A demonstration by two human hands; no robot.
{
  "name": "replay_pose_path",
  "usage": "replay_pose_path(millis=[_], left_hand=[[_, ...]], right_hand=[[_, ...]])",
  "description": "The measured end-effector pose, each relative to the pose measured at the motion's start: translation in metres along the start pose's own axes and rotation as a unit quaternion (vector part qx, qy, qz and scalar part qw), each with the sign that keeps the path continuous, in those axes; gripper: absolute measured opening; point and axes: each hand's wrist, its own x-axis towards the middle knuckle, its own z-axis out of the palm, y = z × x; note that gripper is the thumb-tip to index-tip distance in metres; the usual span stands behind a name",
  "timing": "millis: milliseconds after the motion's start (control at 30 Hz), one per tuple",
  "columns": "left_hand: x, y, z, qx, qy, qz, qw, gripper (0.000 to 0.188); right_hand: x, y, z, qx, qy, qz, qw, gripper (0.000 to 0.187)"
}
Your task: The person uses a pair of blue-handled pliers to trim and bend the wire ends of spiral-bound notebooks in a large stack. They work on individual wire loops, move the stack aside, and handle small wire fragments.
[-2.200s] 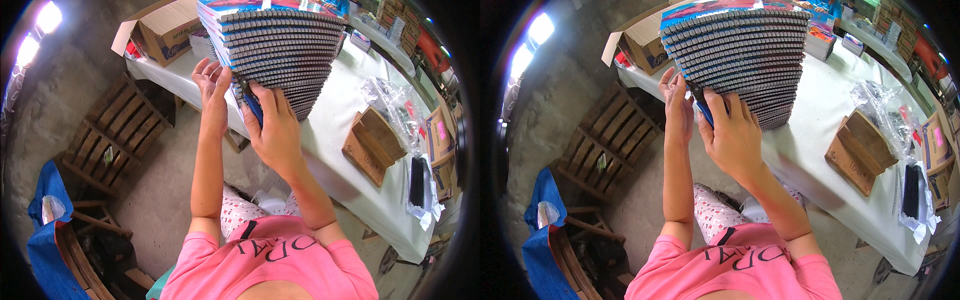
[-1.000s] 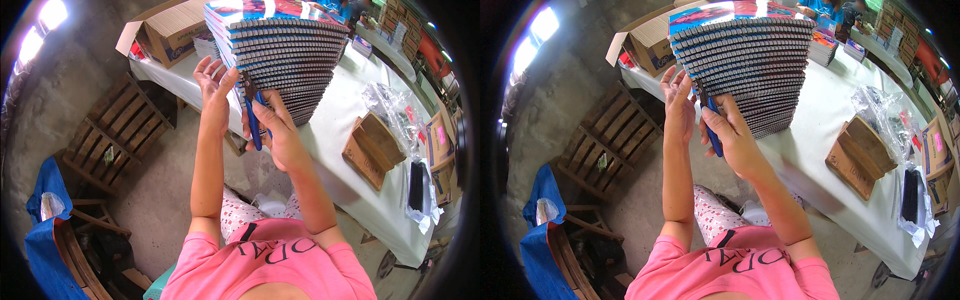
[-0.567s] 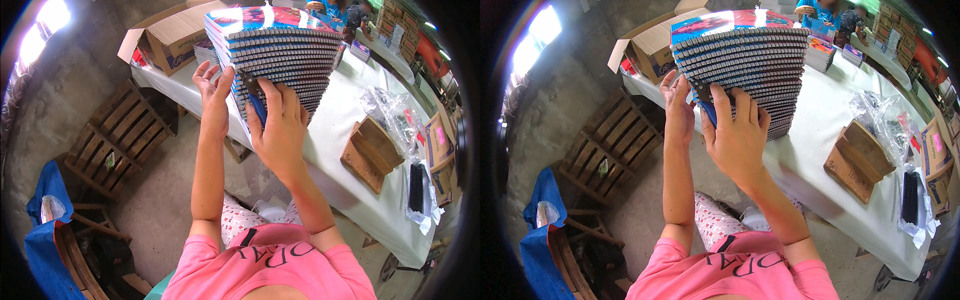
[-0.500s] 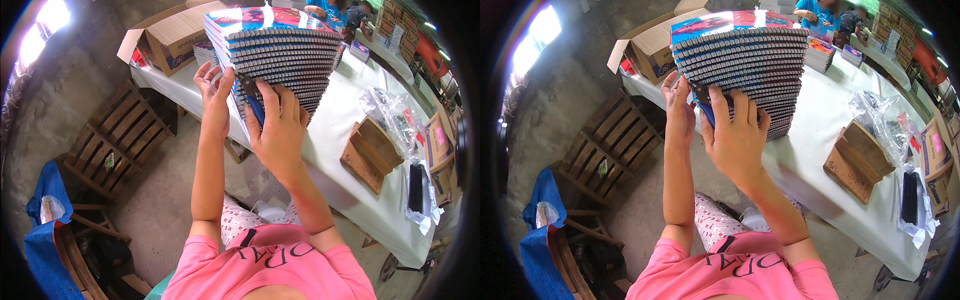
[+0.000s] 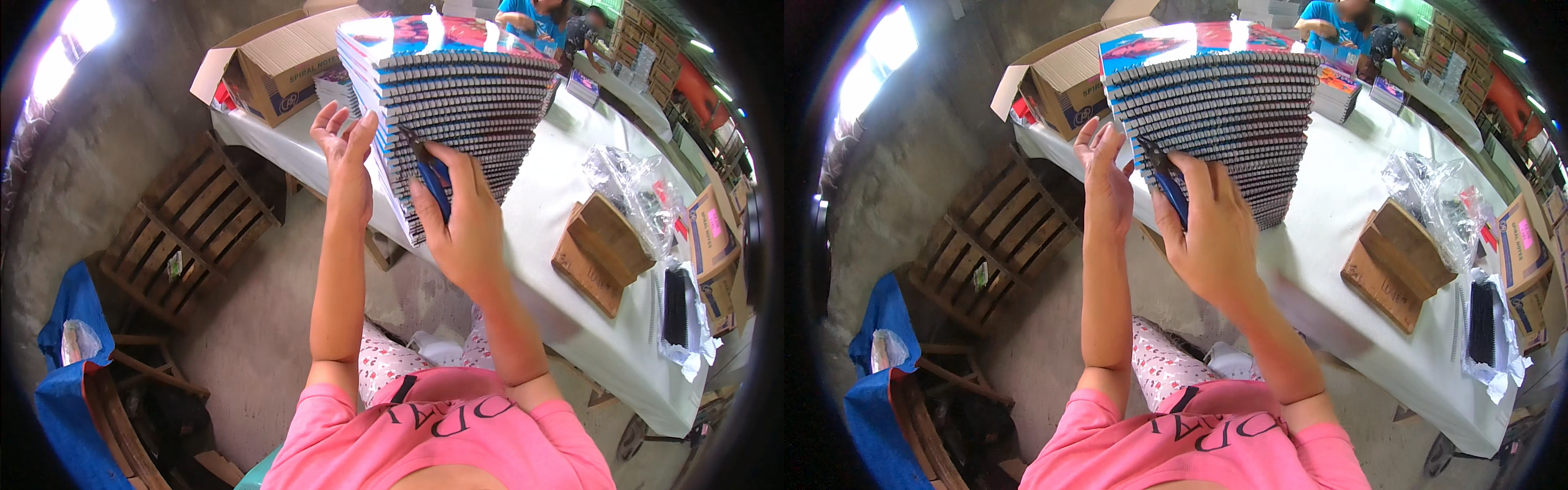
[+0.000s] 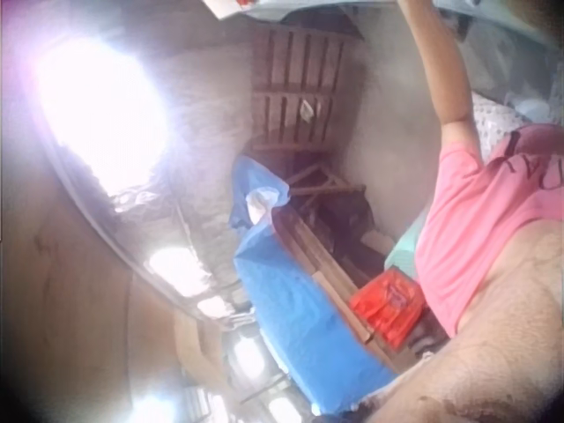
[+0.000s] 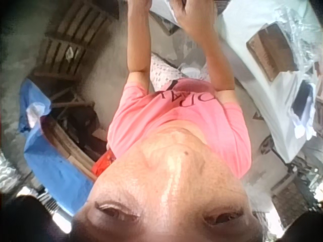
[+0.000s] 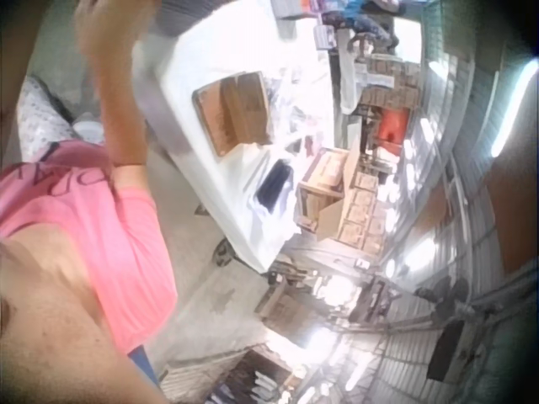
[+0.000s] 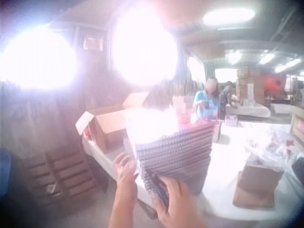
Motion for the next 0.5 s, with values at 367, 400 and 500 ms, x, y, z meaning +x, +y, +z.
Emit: replay_pose_path(millis=[367, 400, 500], left_hand=[[-0.002, -0.001, 0.006, -0.004, -0.018, 0.005, 1.0, 0.09], [-0.001, -0.002, 0.005, -0.004, -0.023, 0.006, 1.0, 0.089], [-0.002, -0.006, 0.003, -0.009, -0.031, -0.001, 0.999, 0.088]], right_hand=[[0.009, -0.005, 0.005, -0.123, 0.042, -0.036, 0.991, 0.037], [0.008, -0.004, 0.007, -0.118, 0.032, -0.031, 0.992, 0.036], [0.003, -0.001, 0.015, 0.038, 0.003, 0.014, 0.999, 0.032]])
